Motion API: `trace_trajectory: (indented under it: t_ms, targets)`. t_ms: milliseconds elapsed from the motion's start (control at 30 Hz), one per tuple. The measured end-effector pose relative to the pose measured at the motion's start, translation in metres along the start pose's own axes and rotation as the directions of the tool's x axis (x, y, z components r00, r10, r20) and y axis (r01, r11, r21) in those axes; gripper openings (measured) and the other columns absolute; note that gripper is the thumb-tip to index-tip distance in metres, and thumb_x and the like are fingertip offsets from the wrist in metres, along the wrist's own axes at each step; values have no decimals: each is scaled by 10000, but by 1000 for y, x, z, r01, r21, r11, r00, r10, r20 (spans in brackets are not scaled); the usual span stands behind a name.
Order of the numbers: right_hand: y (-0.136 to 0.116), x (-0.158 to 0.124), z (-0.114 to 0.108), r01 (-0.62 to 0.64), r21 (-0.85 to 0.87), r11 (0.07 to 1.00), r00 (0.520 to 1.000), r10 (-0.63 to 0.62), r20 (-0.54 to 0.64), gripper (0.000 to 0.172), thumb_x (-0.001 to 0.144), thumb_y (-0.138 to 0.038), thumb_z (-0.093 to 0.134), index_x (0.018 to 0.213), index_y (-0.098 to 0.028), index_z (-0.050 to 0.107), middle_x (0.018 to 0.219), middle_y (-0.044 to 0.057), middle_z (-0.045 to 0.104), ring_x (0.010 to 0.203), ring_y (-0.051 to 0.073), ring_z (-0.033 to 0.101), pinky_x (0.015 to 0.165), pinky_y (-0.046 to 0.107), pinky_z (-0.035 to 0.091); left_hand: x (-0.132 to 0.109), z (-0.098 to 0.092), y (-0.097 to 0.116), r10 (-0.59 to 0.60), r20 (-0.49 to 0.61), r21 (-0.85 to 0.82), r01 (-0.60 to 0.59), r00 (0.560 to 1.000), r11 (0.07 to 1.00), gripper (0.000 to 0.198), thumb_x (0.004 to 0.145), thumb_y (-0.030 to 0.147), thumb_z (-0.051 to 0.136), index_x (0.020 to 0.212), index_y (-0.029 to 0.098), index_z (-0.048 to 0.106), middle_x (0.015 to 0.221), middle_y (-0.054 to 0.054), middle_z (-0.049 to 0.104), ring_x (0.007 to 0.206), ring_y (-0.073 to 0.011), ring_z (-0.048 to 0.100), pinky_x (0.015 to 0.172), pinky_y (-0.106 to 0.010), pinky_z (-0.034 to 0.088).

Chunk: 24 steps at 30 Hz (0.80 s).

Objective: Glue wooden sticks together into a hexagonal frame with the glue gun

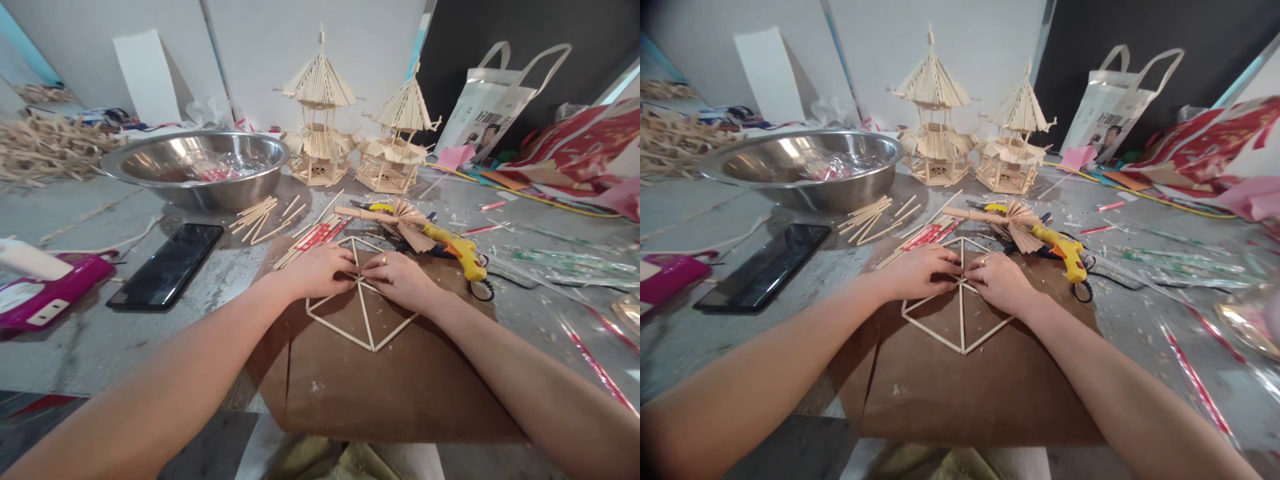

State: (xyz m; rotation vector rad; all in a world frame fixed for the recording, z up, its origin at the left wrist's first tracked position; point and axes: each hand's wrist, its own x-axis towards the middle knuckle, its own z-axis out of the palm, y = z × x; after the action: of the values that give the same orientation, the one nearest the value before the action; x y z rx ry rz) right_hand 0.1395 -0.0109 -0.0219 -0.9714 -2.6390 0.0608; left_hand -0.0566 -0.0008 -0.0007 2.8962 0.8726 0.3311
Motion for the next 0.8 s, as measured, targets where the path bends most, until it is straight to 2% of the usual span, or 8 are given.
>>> trace_trajectory:
  t_ms: [467, 700, 800]
  targets:
    - [0, 0, -1, -12, -5, 1000, 1000, 13, 22, 246, 802, -207, 435, 855, -196, 675, 916, 49, 646, 827, 153, 546, 747, 273, 408, 0, 3, -1, -31, -5, -33, 31, 1000, 999, 234, 735, 303, 500, 922, 205, 601, 946, -24, 559, 868, -148, 499, 812, -273, 369]
    - [1, -1, 1, -16, 13, 1000, 1000, 16, 4, 251, 806, -223, 436, 883, -186, 672, 922, 53, 646, 831, 161, 545, 744, 283, 422, 0, 0, 2, -41, 26, 18, 40, 999, 999, 331, 733, 298, 486, 1054, 238, 537, 980, -24, 516, 898, -160, 481, 809, -275, 364]
    - [1, -1, 1, -18, 8, 1000, 1000, 18, 3, 252, 805, -220, 437, 893, -186, 670, 923, 57, 646, 836, 162, 546, 750, 289, 425, 0, 0, 2, -52, 43, 33, 51, 998, 998, 328, 734, 310, 478, 1049, 238, 535, 1015, -24, 510, 909, -165, 478, 817, -281, 355]
